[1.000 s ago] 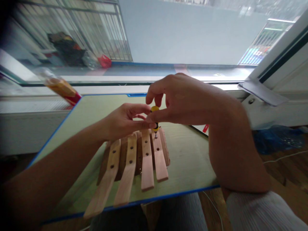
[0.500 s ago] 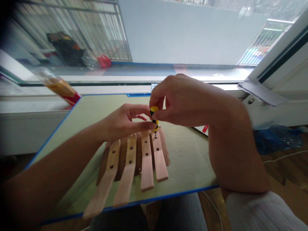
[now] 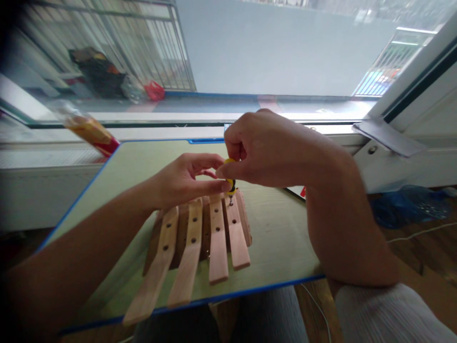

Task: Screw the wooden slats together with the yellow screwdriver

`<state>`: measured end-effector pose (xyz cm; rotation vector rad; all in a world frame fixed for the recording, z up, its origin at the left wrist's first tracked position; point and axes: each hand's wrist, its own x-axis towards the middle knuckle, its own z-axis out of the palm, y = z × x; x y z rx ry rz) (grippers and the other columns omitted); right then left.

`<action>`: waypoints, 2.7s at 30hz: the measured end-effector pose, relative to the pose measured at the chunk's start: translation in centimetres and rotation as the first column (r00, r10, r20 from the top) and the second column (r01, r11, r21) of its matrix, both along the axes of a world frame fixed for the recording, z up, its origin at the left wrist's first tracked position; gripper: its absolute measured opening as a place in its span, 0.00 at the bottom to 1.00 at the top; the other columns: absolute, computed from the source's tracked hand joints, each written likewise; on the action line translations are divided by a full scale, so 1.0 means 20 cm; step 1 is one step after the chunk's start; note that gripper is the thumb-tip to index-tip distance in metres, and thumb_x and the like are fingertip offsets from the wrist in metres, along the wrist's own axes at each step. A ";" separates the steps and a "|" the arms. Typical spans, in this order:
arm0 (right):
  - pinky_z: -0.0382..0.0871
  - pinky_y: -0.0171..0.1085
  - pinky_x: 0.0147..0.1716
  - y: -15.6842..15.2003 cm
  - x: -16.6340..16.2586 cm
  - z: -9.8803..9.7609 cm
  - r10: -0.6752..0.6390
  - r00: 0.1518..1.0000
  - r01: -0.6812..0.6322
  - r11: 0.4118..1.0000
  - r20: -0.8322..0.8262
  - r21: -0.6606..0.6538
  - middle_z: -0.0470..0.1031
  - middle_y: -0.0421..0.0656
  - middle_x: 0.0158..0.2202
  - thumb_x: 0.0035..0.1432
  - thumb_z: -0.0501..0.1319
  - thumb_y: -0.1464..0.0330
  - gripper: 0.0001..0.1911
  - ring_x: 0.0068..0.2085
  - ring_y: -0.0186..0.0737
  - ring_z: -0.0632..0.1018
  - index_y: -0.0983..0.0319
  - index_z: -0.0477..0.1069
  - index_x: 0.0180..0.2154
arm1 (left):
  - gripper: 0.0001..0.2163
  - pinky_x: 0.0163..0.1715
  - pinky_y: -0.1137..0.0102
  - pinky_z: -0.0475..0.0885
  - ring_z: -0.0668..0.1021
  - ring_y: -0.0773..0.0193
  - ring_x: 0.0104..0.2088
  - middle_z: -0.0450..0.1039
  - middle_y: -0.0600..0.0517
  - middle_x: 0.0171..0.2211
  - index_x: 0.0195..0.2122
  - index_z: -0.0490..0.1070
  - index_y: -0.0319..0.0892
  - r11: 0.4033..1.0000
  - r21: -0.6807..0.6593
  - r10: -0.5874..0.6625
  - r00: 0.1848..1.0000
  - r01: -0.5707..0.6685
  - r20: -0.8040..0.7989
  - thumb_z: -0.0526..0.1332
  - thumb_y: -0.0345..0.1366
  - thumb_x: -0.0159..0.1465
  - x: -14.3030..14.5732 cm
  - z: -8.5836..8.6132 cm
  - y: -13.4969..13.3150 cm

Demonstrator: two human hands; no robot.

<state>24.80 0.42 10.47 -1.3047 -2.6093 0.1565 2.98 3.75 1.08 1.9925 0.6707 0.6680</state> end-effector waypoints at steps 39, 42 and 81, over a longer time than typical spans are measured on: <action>0.53 0.40 0.27 0.01 -0.01 -0.01 -0.049 0.999 0.048 0.997 0.016 0.054 0.63 0.34 0.15 0.58 0.68 0.55 0.20 0.22 0.30 0.61 0.59 0.70 0.21 | 0.14 0.49 0.62 0.75 0.82 0.59 0.44 0.82 0.50 0.39 0.41 0.80 0.40 1.000 0.026 0.017 1.000 -0.017 -0.001 0.73 0.45 0.63 0.00 -0.01 0.00; 0.52 0.41 0.27 0.02 -0.03 -0.01 -0.046 0.999 0.044 0.998 0.029 0.055 0.62 0.35 0.15 0.61 0.67 0.55 0.22 0.23 0.30 0.59 0.59 0.68 0.20 | 0.15 0.47 0.64 0.76 0.82 0.59 0.44 0.82 0.50 0.40 0.43 0.80 0.40 0.999 0.026 0.021 1.000 -0.022 0.011 0.73 0.46 0.63 0.00 -0.02 0.00; 0.52 0.41 0.28 0.03 -0.04 -0.01 -0.050 0.994 0.053 0.998 0.101 -0.025 0.64 0.37 0.19 0.61 0.66 0.49 0.24 0.25 0.33 0.62 0.59 0.70 0.22 | 0.13 0.42 0.68 0.76 0.80 0.63 0.38 0.80 0.52 0.36 0.41 0.80 0.40 1.000 -0.025 0.018 1.000 -0.018 -0.004 0.72 0.45 0.64 0.01 0.01 -0.02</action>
